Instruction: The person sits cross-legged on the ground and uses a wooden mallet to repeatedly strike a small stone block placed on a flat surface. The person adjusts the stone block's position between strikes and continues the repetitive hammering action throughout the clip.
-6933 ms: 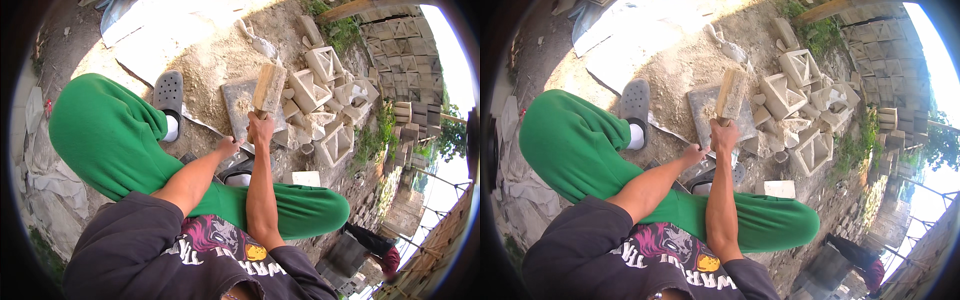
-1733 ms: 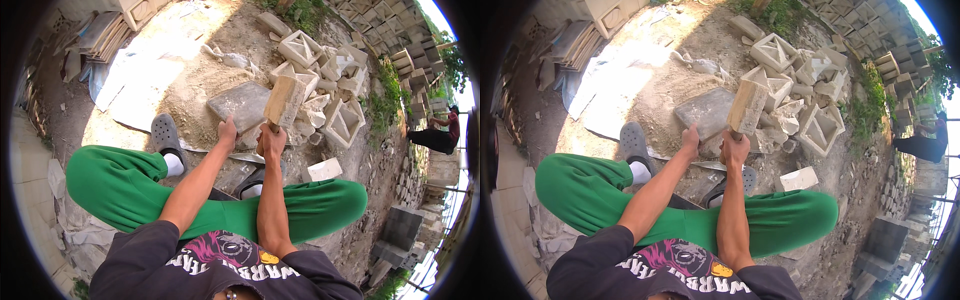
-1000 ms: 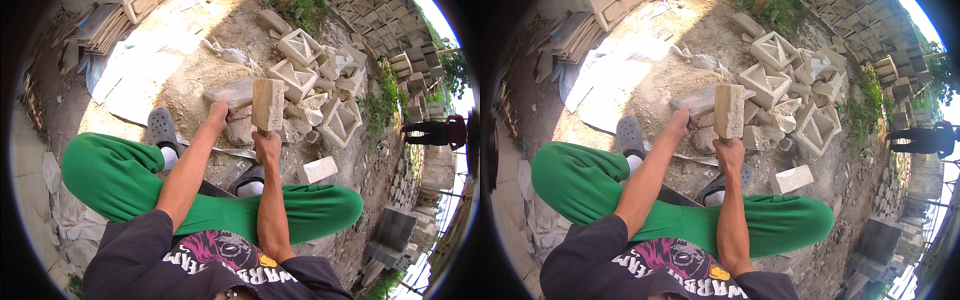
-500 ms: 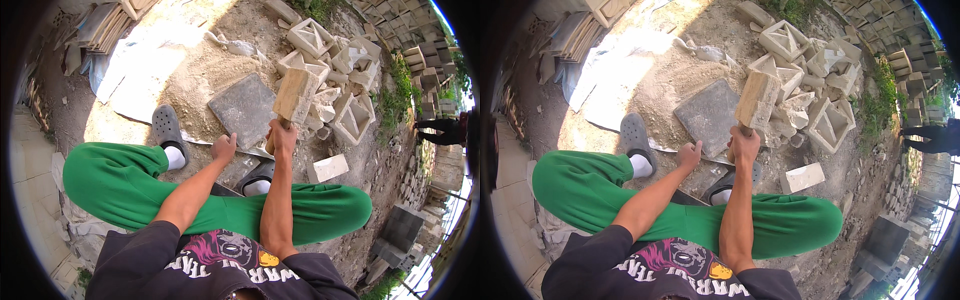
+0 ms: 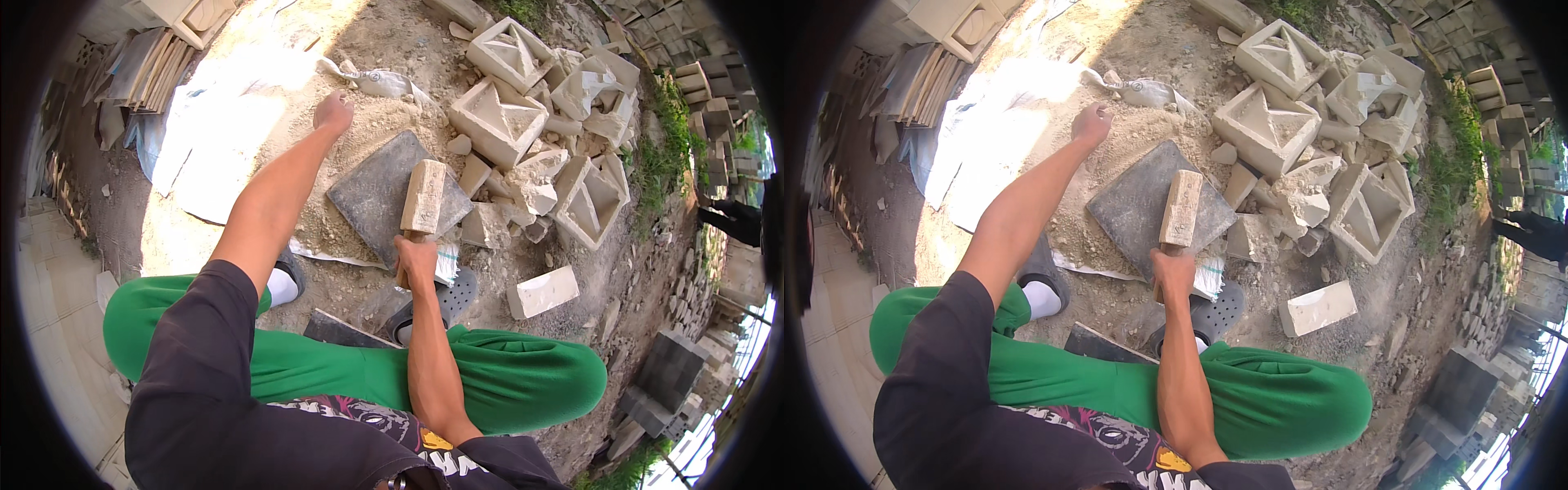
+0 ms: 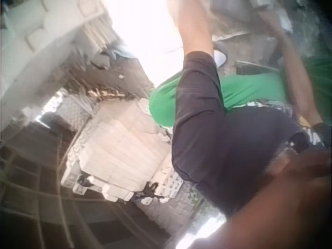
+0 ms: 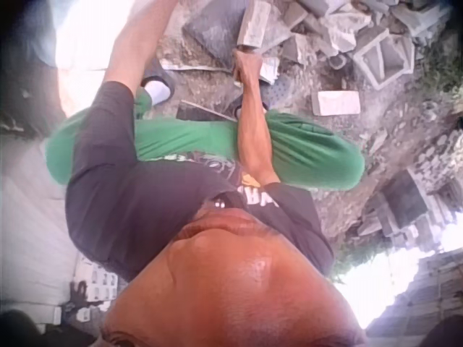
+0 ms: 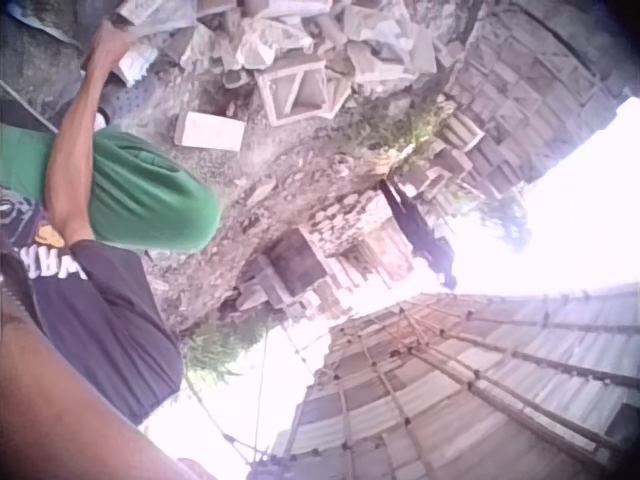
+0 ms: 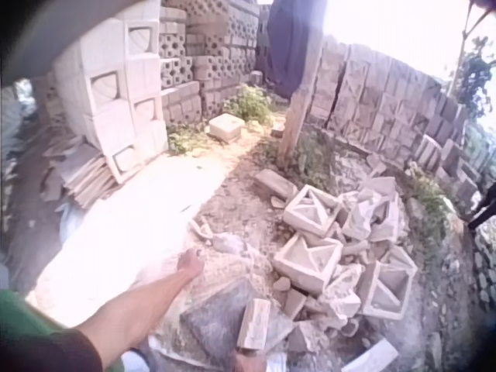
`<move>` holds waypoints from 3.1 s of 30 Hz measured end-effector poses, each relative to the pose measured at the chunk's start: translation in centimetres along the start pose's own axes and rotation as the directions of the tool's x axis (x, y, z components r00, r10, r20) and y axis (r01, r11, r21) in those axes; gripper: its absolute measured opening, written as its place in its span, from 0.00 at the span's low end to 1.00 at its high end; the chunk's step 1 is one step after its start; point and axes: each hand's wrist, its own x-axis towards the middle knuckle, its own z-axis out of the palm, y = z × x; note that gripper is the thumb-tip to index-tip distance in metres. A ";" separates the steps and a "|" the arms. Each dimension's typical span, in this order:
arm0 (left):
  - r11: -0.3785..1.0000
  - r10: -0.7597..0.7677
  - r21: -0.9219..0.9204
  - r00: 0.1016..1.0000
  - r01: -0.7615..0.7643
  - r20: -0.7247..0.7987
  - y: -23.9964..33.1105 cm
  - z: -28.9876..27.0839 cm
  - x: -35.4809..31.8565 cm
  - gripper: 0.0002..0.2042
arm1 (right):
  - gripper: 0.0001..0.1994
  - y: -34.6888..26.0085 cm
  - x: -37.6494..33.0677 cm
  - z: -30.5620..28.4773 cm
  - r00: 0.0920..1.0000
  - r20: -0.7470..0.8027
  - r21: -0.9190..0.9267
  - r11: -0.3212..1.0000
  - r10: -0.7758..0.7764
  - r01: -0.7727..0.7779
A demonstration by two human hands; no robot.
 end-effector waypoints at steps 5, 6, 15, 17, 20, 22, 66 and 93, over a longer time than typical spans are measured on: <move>0.997 0.042 0.064 0.995 -0.047 0.087 1.1 3.1 5.5 0.21 | 0.19 -0.9 -0.7 -0.4 0.999 -0.017 -0.065 0.997 0.044 -0.045; 0.997 0.014 0.075 0.996 -0.021 0.094 0.8 3.7 6.2 0.20 | 0.19 -0.8 -0.5 -0.2 0.998 -0.002 -0.061 0.997 0.056 -0.056; 0.991 -0.097 0.109 0.986 0.083 0.133 0.0 4.6 8.9 0.20 | 0.18 -0.4 0.3 -0.2 0.997 0.067 -0.035 0.999 0.040 -0.038; 0.991 -0.043 0.129 0.976 0.015 0.214 1.1 3.9 8.9 0.22 | 0.19 -0.3 0.8 -0.3 0.999 0.049 -0.034 0.999 0.021 -0.020; 0.985 -0.130 0.144 0.965 0.098 0.228 1.3 3.6 10.2 0.21 | 0.13 -0.3 0.3 -0.3 1.000 0.024 0.042 0.999 -0.016 0.015; 0.981 -0.167 0.140 0.953 0.134 0.253 1.6 3.5 10.3 0.20 | 0.13 -0.2 0.7 -0.3 1.000 0.012 0.043 0.999 -0.015 0.014; 0.899 0.426 -0.093 0.904 -0.427 -0.036 -6.4 1.7 -22.1 0.10 | 0.21 1.2 0.2 0.8 0.978 -0.049 0.013 0.979 -0.204 0.205; 0.899 0.394 -0.123 0.900 -0.420 -0.188 -6.7 3.7 -22.9 0.07 | 0.19 3.0 2.5 3.4 0.870 0.039 -0.272 0.833 -0.491 0.483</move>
